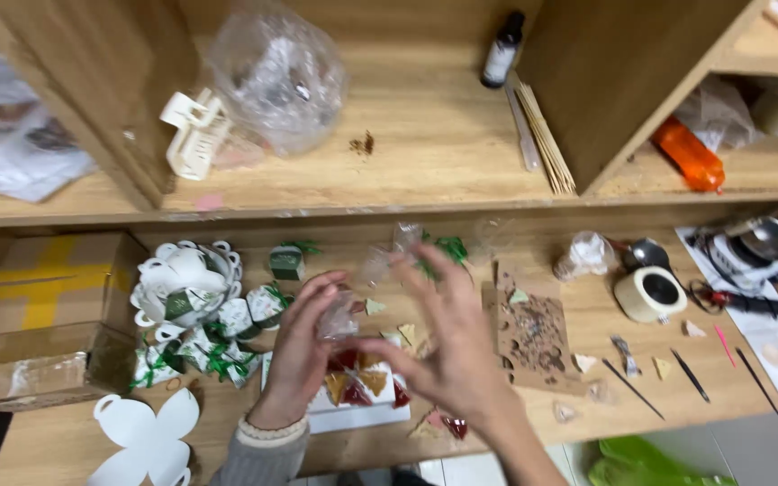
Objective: Organize and sort various small packaged items and supplies on a workshop table and shelves.
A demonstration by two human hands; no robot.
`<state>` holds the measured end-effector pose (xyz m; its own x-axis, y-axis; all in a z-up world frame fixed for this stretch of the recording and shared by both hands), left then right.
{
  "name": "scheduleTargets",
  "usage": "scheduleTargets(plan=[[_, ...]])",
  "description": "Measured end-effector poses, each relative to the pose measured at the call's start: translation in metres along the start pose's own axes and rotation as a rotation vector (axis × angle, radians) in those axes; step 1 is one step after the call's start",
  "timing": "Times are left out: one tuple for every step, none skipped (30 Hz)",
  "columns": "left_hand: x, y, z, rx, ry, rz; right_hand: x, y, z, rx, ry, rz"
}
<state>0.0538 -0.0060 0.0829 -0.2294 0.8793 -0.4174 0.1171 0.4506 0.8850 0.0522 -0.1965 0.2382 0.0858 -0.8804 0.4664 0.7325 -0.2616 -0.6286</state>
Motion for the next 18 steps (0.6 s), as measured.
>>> scheduleTargets(plan=[[-0.010,0.022,-0.005,-0.078,0.006,0.027,-0.019,-0.021,0.016,0.097,-0.089,-0.106],[-0.014,0.038,-0.004,-0.096,0.014,0.030,-0.023,-0.024,0.023,0.116,-0.087,-0.097],[-0.024,0.057,-0.006,-0.210,-0.061,0.066,-0.029,-0.028,0.028,0.152,-0.111,-0.064],[-0.034,0.075,-0.009,-0.324,-0.136,0.103,-0.034,-0.032,0.032,0.188,-0.134,-0.031],[-0.039,0.086,-0.008,-0.330,-0.129,0.102,-0.037,-0.020,0.035,0.196,-0.139,-0.026],[-0.050,0.094,-0.006,-0.287,-0.223,0.064,-0.035,-0.012,0.039,0.260,-0.058,0.005],[-0.061,0.102,-0.006,-0.242,-0.318,0.024,-0.032,-0.003,0.041,0.323,0.021,0.036],[-0.065,0.110,-0.002,-0.248,-0.311,0.021,-0.029,0.002,0.050,0.329,0.015,0.040],[-0.077,0.115,0.002,-0.175,-0.433,-0.081,-0.021,0.011,0.061,0.281,0.053,0.076],[-0.089,0.121,0.005,-0.099,-0.554,-0.182,-0.013,0.019,0.072,0.233,0.091,0.111],[-0.092,0.123,0.015,-0.104,-0.554,-0.183,-0.007,0.022,0.080,0.238,0.090,0.111],[-0.095,0.124,0.024,-0.109,-0.574,-0.152,-0.001,0.030,0.089,0.139,0.085,0.198],[-0.100,0.127,0.036,-0.118,-0.597,-0.122,0.005,0.039,0.100,0.043,0.079,0.283],[-0.106,0.133,0.046,-0.126,-0.601,-0.121,0.014,0.046,0.110,0.051,0.080,0.280],[-0.112,0.137,0.057,-0.117,-0.591,-0.084,0.023,0.056,0.118,0.031,0.094,0.373],[-0.117,0.140,0.067,-0.109,-0.580,-0.046,0.032,0.065,0.126,0.010,0.108,0.465],[-0.120,0.145,0.077,-0.112,-0.581,-0.048,0.045,0.070,0.135,0.013,0.105,0.463],[-0.119,0.149,0.089,-0.147,-0.527,0.071,0.059,0.071,0.143,0.091,0.126,0.268]])
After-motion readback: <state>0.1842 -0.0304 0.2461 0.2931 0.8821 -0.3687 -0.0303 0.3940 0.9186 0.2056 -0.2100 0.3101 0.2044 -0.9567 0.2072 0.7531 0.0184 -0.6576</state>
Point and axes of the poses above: each hand's wrist, its own z-axis towards the middle knuckle, its own x-axis out of the back of the hand, y = z × x, the point moved 6 cm from there along z, towards the middle knuckle, and after that the axes turned 13 degrees about z, right-handed, at the moved point
